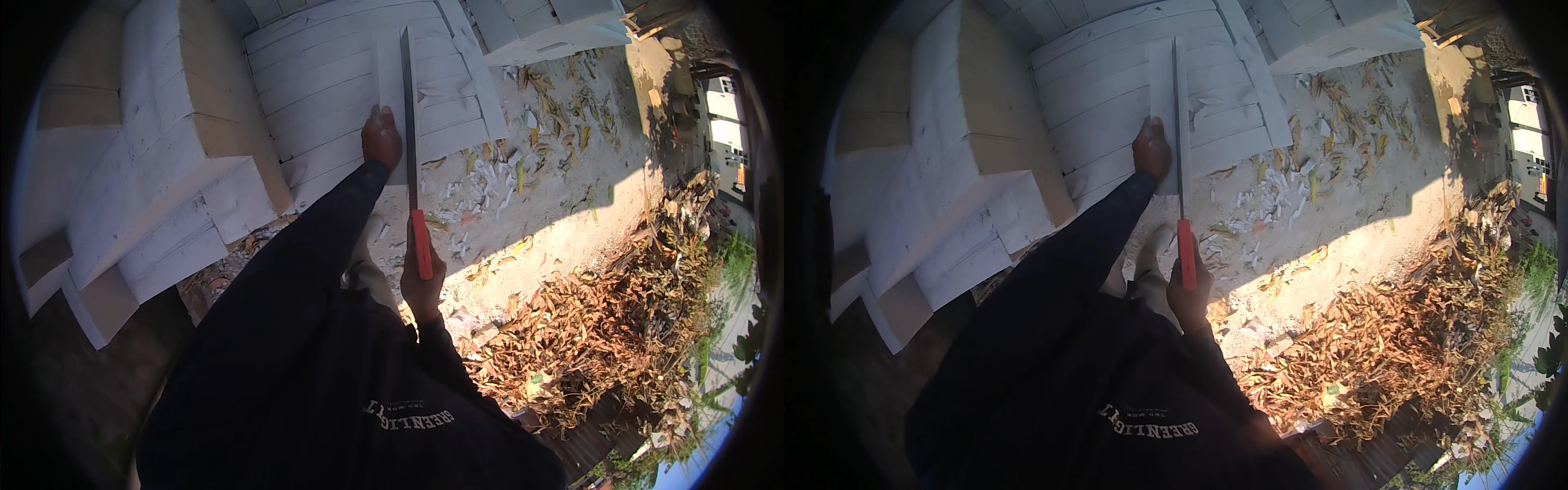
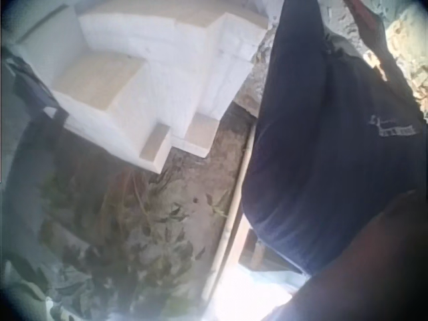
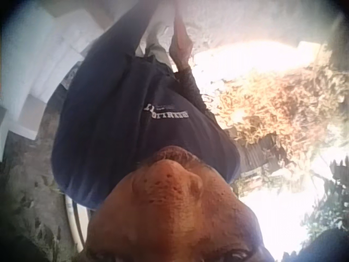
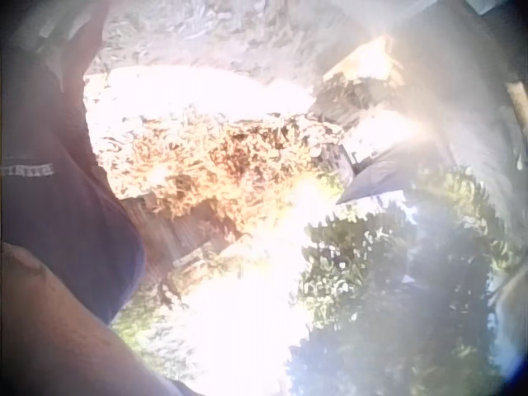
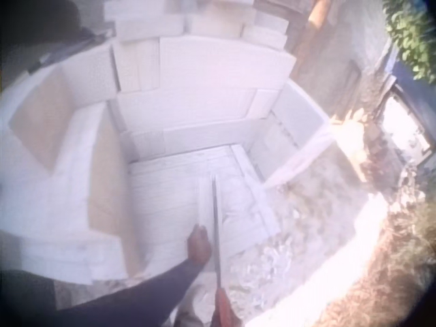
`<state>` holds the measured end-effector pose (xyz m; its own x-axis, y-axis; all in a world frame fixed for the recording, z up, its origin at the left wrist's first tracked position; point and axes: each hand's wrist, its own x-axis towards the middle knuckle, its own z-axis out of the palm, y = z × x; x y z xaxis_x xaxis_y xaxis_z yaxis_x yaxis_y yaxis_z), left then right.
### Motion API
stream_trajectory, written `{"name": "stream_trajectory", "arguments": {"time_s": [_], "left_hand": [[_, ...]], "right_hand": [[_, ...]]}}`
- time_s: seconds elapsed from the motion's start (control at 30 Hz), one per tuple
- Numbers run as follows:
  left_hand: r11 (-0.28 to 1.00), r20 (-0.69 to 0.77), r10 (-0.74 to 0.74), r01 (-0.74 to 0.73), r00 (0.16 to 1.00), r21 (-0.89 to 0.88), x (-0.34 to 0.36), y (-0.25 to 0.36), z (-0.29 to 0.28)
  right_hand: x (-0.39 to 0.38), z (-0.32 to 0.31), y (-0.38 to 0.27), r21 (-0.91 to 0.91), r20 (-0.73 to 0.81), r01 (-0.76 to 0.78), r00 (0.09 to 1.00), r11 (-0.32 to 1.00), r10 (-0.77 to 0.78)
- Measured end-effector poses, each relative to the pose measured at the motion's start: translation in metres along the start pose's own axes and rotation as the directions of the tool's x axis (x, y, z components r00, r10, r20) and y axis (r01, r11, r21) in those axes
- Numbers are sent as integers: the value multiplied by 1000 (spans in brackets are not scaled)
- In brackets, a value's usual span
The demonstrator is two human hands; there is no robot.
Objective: The person uses a hand saw to cut a piece of white wood on a workbench. They then stack the cut pieces with other similar planks and walk to a different area to pick up a wooden frame.
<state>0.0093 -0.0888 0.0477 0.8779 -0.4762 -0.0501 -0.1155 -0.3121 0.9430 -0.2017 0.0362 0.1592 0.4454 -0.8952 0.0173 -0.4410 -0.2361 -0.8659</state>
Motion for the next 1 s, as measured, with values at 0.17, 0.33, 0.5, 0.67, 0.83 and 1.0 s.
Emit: {"name": "stream_trajectory", "arguments": {"time_s": [0.17,0.33,0.5,0.67,0.83,1.0], "left_hand": [[1000,24,14,-14,1000,-12,-3,-1,2],[1000,21,-2,3,1000,-25,0,1,-2],[999,22,-5,6,1000,-45,-3,10,-2],[1000,85,-27,27,996,-1,5,16,-6],[1000,-13,13,-12,1000,9,-2,3,4],[998,3,55,-55,998,36,-1,3,10]], "right_hand": [[105,29,-17,53,-19,34,999,998,-33],[53,9,-19,41,77,-98,993,994,95],[68,16,-18,-55,57,-40,997,998,43],[105,20,-31,-66,80,-49,995,997,54],[21,3,-25,-78,13,39,999,996,-38],[89,21,-32,-46,16,-72,997,996,72]]}}
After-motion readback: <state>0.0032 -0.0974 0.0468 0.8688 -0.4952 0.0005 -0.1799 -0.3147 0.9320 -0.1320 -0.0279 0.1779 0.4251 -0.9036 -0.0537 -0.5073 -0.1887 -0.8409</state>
